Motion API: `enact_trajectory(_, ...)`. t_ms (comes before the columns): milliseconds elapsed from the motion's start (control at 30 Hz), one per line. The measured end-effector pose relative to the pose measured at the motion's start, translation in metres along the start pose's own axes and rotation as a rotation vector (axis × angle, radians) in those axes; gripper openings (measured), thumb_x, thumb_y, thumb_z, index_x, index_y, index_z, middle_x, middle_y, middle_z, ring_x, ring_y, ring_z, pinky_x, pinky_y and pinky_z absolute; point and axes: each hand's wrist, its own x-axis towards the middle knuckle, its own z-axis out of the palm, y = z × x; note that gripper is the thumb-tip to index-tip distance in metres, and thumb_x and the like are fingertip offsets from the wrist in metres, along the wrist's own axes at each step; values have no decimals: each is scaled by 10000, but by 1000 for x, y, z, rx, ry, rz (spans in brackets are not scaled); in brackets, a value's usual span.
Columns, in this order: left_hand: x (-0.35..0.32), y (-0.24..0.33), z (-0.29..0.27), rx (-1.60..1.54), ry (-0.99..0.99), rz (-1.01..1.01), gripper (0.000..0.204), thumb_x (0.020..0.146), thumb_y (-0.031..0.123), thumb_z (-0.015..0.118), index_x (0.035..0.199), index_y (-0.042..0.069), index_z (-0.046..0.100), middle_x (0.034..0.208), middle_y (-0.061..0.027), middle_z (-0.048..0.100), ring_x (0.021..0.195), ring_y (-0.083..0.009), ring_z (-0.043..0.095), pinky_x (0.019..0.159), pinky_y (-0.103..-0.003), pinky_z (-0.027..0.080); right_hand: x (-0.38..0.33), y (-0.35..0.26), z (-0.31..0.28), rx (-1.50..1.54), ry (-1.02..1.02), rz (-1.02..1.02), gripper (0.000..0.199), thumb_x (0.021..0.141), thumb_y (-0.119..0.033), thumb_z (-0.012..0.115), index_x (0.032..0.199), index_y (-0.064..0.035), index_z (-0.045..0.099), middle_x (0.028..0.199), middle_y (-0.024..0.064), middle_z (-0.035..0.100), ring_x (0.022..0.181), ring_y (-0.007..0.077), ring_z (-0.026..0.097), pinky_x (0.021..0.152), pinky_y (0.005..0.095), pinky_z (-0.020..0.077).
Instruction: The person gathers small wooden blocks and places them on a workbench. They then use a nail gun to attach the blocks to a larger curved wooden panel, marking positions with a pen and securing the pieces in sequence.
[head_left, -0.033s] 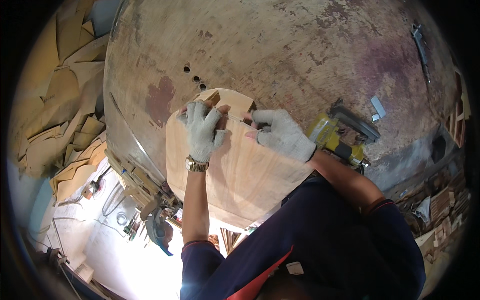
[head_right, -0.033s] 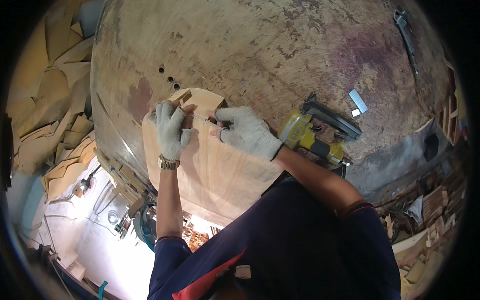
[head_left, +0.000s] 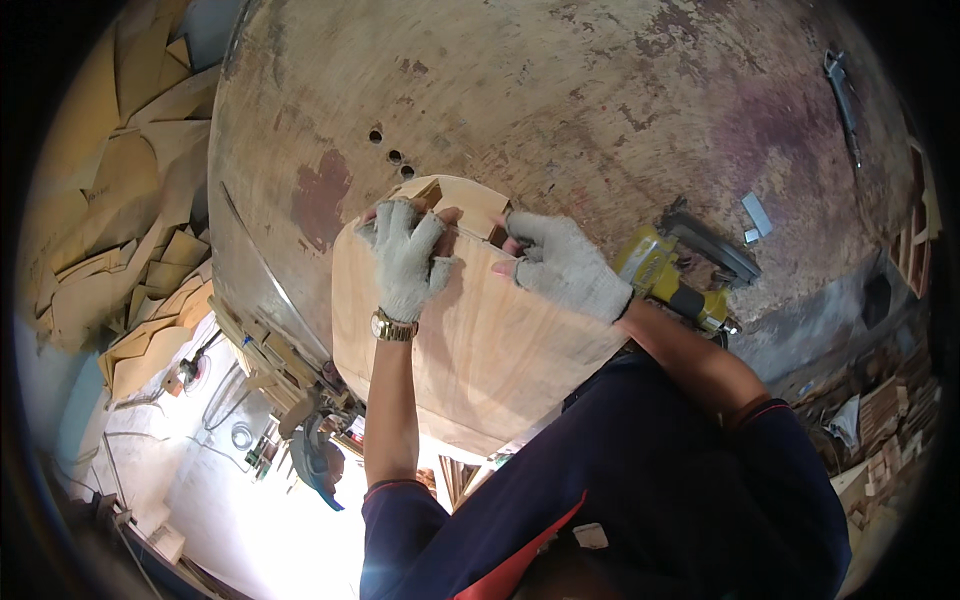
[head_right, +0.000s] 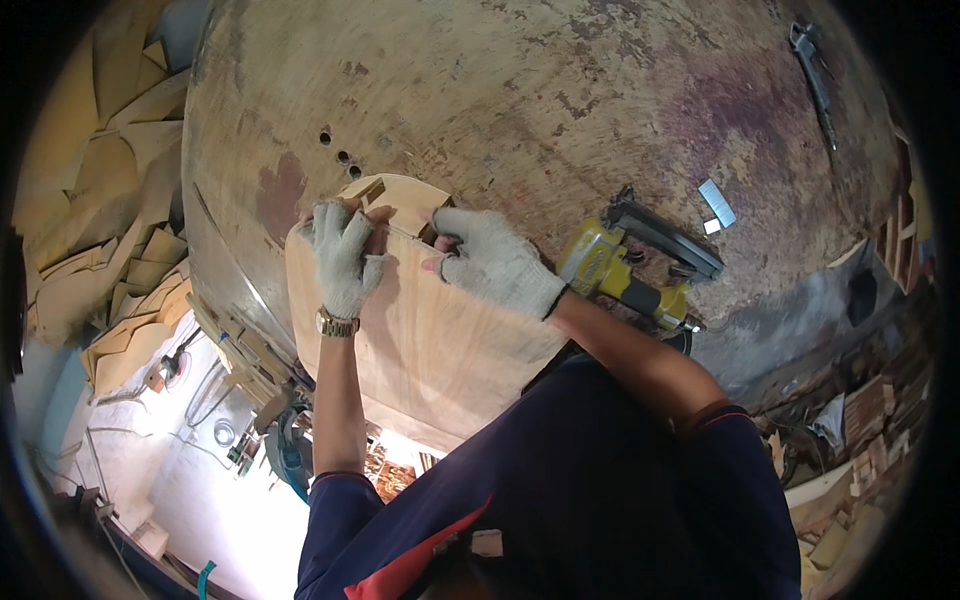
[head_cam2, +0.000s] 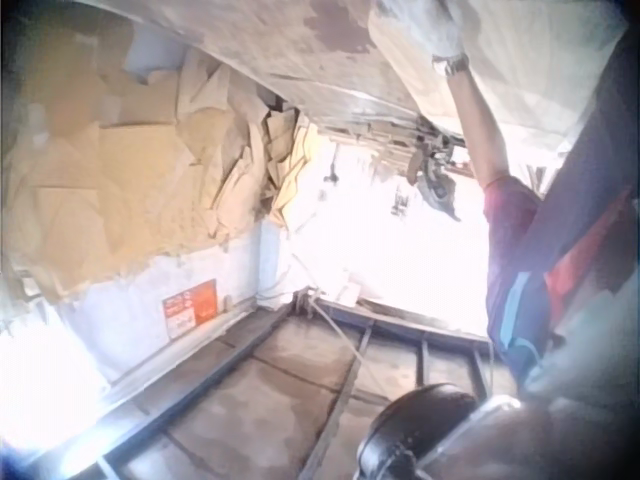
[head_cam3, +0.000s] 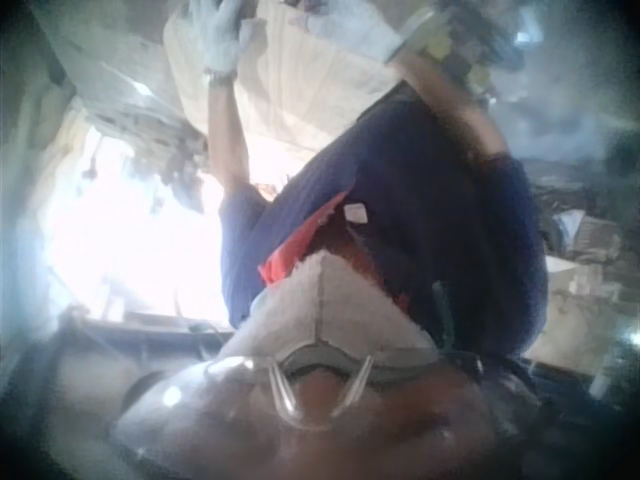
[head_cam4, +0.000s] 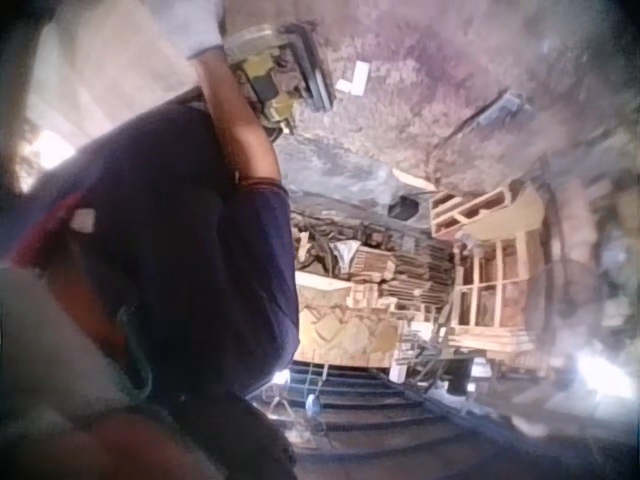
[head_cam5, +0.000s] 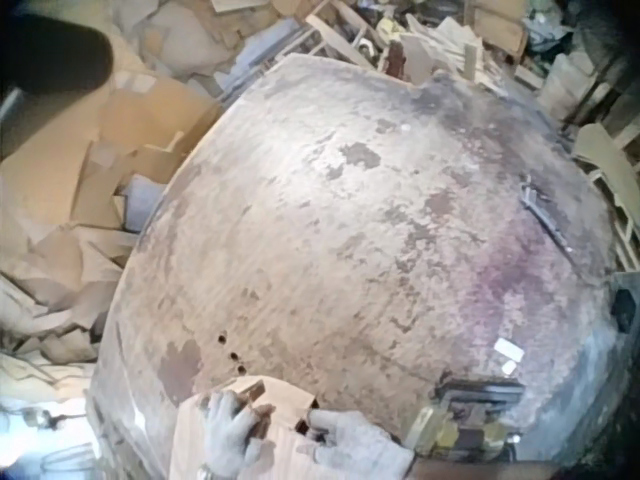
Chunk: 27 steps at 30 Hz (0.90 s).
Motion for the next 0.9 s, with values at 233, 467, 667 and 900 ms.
enact_trajectory(233,-68,51,11,26,436,-496,656,880,100,704,1500,77,489,1476,-184,508,1338,-370,497,1155,-510,333,28,-20,-15,-654,145,-349,427,912,-259,749,1291,-64,715,837,111,567,800,228,622,760,365,513)
enact_trajectory(467,-255,192,86,-481,1350,-1833,751,963,179,722,1589,61,324,1536,-205,470,1418,-331,457,1155,-550,392,121,-42,5,-196,-206,-243,553,1050,-555,532,970,-43,725,903,96,715,883,216,679,809,384,524)
enact_trajectory(667,-365,210,155,-1871,1574,-1366,724,978,489,639,1552,101,428,1540,-153,498,1432,-351,439,1166,-572,385,125,-16,37,-522,23,-180,611,1036,-575,533,833,-2,596,725,113,592,724,228,585,725,382,480)
enact_trajectory(900,-452,147,159,-1712,1524,-1475,640,1018,491,574,1525,111,482,1553,-123,505,1427,-351,458,1183,-566,371,48,54,26,-461,175,-310,551,1042,-485,579,744,-23,602,676,36,576,684,147,536,670,346,453)
